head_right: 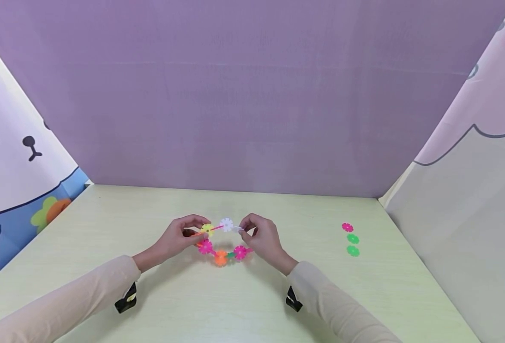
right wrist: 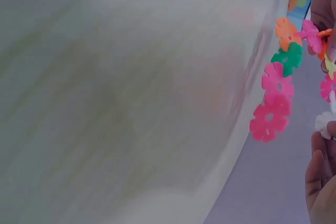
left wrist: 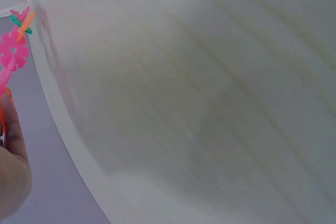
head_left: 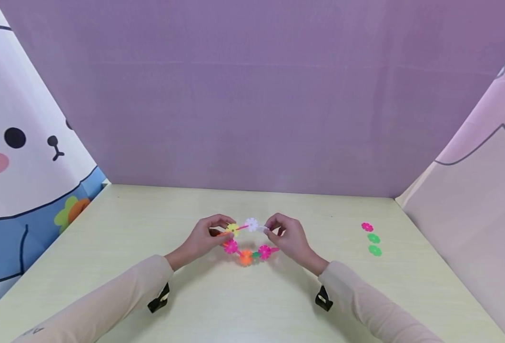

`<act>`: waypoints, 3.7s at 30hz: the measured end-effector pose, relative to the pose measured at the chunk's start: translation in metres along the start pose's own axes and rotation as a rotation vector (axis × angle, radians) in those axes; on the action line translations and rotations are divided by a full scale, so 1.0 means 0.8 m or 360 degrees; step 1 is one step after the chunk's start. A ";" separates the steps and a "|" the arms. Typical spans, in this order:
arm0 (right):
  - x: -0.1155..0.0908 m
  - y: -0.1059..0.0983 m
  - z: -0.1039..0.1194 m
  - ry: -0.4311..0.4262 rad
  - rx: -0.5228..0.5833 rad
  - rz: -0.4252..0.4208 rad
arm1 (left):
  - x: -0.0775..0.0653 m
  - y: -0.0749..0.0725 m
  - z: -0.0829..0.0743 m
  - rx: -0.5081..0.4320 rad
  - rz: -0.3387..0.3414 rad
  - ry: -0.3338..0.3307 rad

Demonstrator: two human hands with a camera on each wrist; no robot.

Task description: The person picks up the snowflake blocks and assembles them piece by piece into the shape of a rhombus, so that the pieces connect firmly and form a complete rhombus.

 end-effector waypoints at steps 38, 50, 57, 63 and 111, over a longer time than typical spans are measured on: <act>0.003 0.007 0.014 -0.0142 -0.0106 -0.0076 | 0.016 0.021 0.013 0.0199 0.0119 0.0093; 0.006 0.010 0.019 -0.0226 -0.0123 -0.0095 | 0.024 0.018 0.024 0.0245 0.0014 0.0180; 0.006 0.010 0.027 -0.0304 -0.0159 -0.0135 | 0.027 0.013 0.023 0.0229 -0.0061 0.0223; 0.006 0.012 0.028 -0.0316 -0.0125 -0.0140 | 0.027 0.013 0.026 0.0201 -0.0067 0.0180; -0.018 -0.038 -0.044 -0.0138 -0.0324 0.0174 | 0.004 0.012 -0.007 0.0196 0.0012 0.0094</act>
Point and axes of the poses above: each hand's wrist, its own x-axis towards the middle knuckle, its own y-axis out of the palm, z = x × y, the point moved 8 cm from there along x, towards the middle knuckle, and after that the axes turned 8 degrees about -x, right-handed, at the moved point
